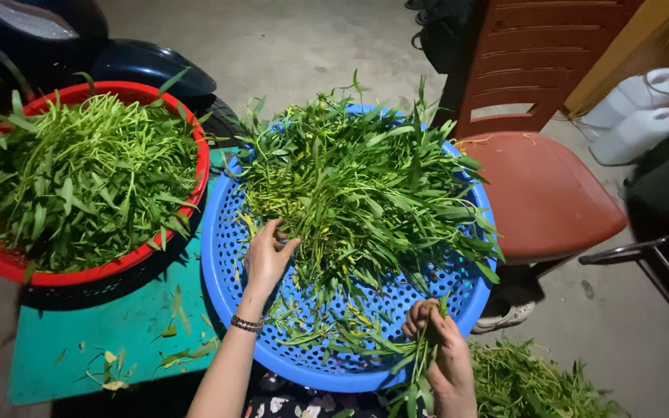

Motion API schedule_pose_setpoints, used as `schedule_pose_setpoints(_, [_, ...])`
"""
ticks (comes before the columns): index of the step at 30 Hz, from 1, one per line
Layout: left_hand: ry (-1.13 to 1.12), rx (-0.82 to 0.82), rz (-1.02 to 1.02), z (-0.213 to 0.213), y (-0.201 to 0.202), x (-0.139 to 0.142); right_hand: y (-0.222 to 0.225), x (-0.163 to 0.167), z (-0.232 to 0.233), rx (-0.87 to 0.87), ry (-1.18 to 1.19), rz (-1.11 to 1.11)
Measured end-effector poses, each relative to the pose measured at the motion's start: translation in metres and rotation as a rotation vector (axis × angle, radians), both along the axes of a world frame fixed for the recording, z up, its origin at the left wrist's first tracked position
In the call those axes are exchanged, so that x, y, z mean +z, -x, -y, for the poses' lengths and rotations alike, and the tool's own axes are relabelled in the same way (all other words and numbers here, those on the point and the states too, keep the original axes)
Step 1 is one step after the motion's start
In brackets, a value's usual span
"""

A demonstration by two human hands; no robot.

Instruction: The person sits at a low table and picks through piles of water spinach, plucking leaves and tender tips from the stalks by hand. They place the prepared greens into a red basin and a blue perforated basket while discarding debris to the side.

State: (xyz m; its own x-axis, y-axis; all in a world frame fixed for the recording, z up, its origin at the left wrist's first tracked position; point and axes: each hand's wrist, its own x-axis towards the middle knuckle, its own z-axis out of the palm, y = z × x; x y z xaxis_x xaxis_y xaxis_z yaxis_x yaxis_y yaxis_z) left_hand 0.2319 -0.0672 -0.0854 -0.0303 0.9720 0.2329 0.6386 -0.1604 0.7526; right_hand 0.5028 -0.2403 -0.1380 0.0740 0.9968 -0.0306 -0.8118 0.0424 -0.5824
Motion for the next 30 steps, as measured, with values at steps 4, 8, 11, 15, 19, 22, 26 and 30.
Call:
schedule_pose_setpoints(4, [-0.120,-0.067,-0.027,-0.005,0.004,0.002,0.010,0.005,0.001,0.006,0.157,-0.023])
schedule_pose_setpoints(8, [-0.164,-0.070,0.454,-0.005,0.018,0.006,0.009,0.008,0.003,-0.004,0.186,0.000])
schedule_pose_setpoints(11, [-0.197,-0.021,0.623,0.002,0.033,0.009,0.008,0.005,0.002,-0.020,0.214,0.021])
schedule_pose_setpoints(15, [-0.212,-0.034,0.742,0.014,0.047,0.006,0.014,0.000,-0.001,-0.001,0.251,0.013])
schedule_pose_setpoints(19, [-0.145,-0.144,1.032,0.023,0.054,-0.001,0.020,0.001,-0.001,0.042,0.237,0.023])
schedule_pose_setpoints(22, [0.136,-0.382,0.932,0.029,0.048,-0.007,0.022,0.004,0.000,0.035,0.246,0.034])
schedule_pose_setpoints(26, [0.213,-0.472,0.585,0.042,0.026,-0.013,0.025,0.005,0.004,-0.013,0.310,0.137])
schedule_pose_setpoints(30, [0.373,-0.491,0.583,0.042,0.002,-0.012,0.024,0.002,0.011,-0.012,0.347,0.293])
